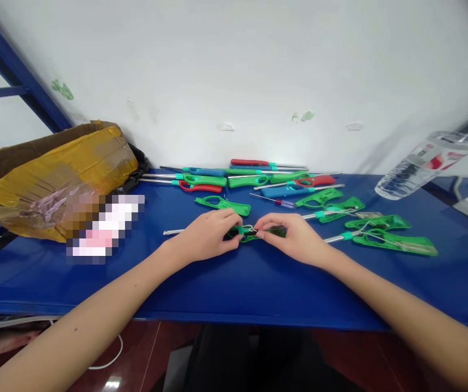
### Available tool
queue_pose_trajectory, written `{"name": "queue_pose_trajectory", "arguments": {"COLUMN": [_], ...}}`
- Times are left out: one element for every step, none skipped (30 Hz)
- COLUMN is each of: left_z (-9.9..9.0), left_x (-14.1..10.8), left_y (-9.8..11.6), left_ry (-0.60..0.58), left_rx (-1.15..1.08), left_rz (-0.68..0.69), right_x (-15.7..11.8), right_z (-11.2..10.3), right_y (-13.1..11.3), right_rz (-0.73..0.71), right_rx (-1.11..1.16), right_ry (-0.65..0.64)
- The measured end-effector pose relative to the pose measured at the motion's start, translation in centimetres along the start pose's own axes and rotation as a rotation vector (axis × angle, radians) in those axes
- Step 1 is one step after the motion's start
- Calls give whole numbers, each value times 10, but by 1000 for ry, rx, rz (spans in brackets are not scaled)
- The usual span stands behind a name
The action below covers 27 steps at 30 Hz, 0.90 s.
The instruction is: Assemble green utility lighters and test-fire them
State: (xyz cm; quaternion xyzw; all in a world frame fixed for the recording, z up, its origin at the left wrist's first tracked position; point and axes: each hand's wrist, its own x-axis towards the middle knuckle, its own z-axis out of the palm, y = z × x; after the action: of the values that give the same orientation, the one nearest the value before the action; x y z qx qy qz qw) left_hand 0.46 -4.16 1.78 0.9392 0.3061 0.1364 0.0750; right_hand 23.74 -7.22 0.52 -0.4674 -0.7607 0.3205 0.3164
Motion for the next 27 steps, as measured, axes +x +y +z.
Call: {"name": "queue_pose_trajectory", "arguments": {"left_z": [0,0,0,0,0,0,0,0,0,0,0,0,0,0,0,0,0,0,0,0,-1,-1,-1,-1,-1,-1,-1], "left_x": [0,0,0,0,0,0,0,0,0,0,0,0,-1,-1,-1,-1,-1,-1,-1,-1,0,0,0,0,0,0,0], "left_y": [0,0,0,0,0,0,-1,-1,-1,-1,-1,-1,-1,-1,-1,-1,-1,-1,-1,-2,-2,-2,-2,-2,-2,-2,-2], "left_ry": [3,5,5,5,3,2,1,1,3,4,4,4,3,2,3,4,3,2,-1,-7,-12,-17,-21,-23,-22,-20,-18], "left_rx": [-1,-2,-3,-4,-4,-2,1,5,8,9,8,6,3,1,-1,-2,-3,-2,-2,-1,0,0,0,-1,-1,-1,-1], "left_rz": [3,7,11,15,18,21,23,26,28,30,33,35,36,37,37,35,33,31,29,29,29,29,29,29,29,29,28], "right_x": [-1,-2,-2,-3,-4,-4,-5,-5,-5,-5,-4,-4,-4,-3,-3,-3,-3,-3,-3,-4,-4,-5,-5,-5,-6,-6,-6], "right_z": [0,0,0,0,0,1,1,1,1,1,1,2,2,2,2,2,2,2,2,2,2,2,2,2,2,2,2], "right_y": [0,-1,-1,-1,-2,-2,-2,-2,-2,-1,-1,-1,-1,0,0,0,0,0,0,-1,-1,-1,-1,-1,-1,-1,-2], "right_rz": [-18,-35,-48,-57,-66,-78,-90,-101,-104,-97,-80,-56,-35,-22,-19,-28,-49,-81,-121,-166,-212,-252,-282,-299,-306,-303,-292], "right_rx": [-16,-31,-45,-57,-70,-84,-100,-112,-112,-97,-69,-32,3,29,37,27,-1,-44,-99,-159,-215,-260,-293,-312,-320,-319,-311], "right_ry": [1,6,12,19,27,36,47,55,58,56,49,39,30,25,25,31,42,57,72,85,95,101,104,106,109,112,114]}}
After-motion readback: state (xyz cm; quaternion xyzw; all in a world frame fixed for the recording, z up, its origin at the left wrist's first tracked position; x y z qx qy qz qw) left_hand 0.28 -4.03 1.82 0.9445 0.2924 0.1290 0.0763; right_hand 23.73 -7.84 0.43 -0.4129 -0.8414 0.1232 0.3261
